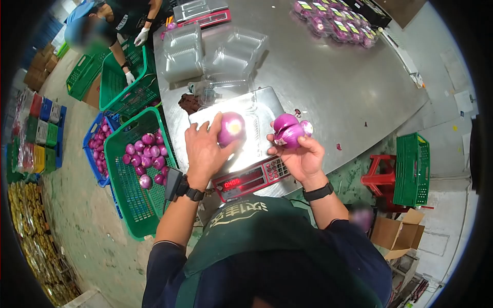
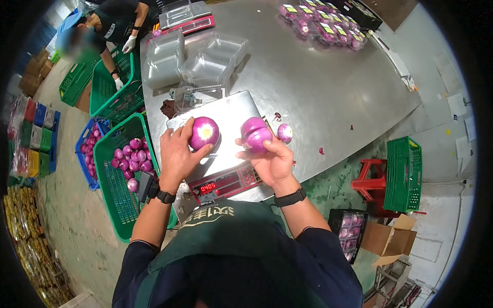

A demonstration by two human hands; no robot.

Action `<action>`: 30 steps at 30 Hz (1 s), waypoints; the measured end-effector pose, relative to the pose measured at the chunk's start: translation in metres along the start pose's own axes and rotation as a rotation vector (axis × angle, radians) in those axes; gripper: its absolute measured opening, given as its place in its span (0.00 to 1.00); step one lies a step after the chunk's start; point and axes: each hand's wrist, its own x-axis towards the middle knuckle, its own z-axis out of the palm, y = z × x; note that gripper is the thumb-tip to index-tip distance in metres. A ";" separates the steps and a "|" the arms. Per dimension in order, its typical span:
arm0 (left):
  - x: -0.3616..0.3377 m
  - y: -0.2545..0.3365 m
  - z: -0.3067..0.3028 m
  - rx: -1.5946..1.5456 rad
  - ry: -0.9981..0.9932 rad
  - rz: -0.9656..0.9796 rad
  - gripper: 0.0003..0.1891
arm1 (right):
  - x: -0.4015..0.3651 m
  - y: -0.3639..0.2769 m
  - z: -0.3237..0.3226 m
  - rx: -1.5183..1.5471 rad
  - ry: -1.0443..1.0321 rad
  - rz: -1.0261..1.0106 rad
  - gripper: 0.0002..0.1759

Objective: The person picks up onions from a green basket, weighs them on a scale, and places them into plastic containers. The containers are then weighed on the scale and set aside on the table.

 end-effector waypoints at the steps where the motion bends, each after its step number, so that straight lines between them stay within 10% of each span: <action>1: 0.003 0.004 0.001 -0.066 -0.073 -0.069 0.43 | -0.001 -0.001 -0.002 -0.047 0.013 -0.024 0.37; 11: -0.007 0.002 0.020 -0.481 0.071 -0.236 0.45 | 0.022 0.008 0.017 -0.581 0.092 -0.150 0.47; 17: -0.015 -0.009 0.028 -0.425 0.119 -0.157 0.45 | 0.044 0.021 0.042 -1.719 -0.006 -0.647 0.41; 21: -0.016 -0.014 0.034 -0.473 0.135 -0.126 0.45 | 0.060 0.040 0.025 -1.994 -0.048 -0.588 0.38; 30: -0.042 -0.025 0.025 -0.695 0.046 -0.322 0.47 | 0.074 0.026 0.003 -1.588 0.187 -0.542 0.33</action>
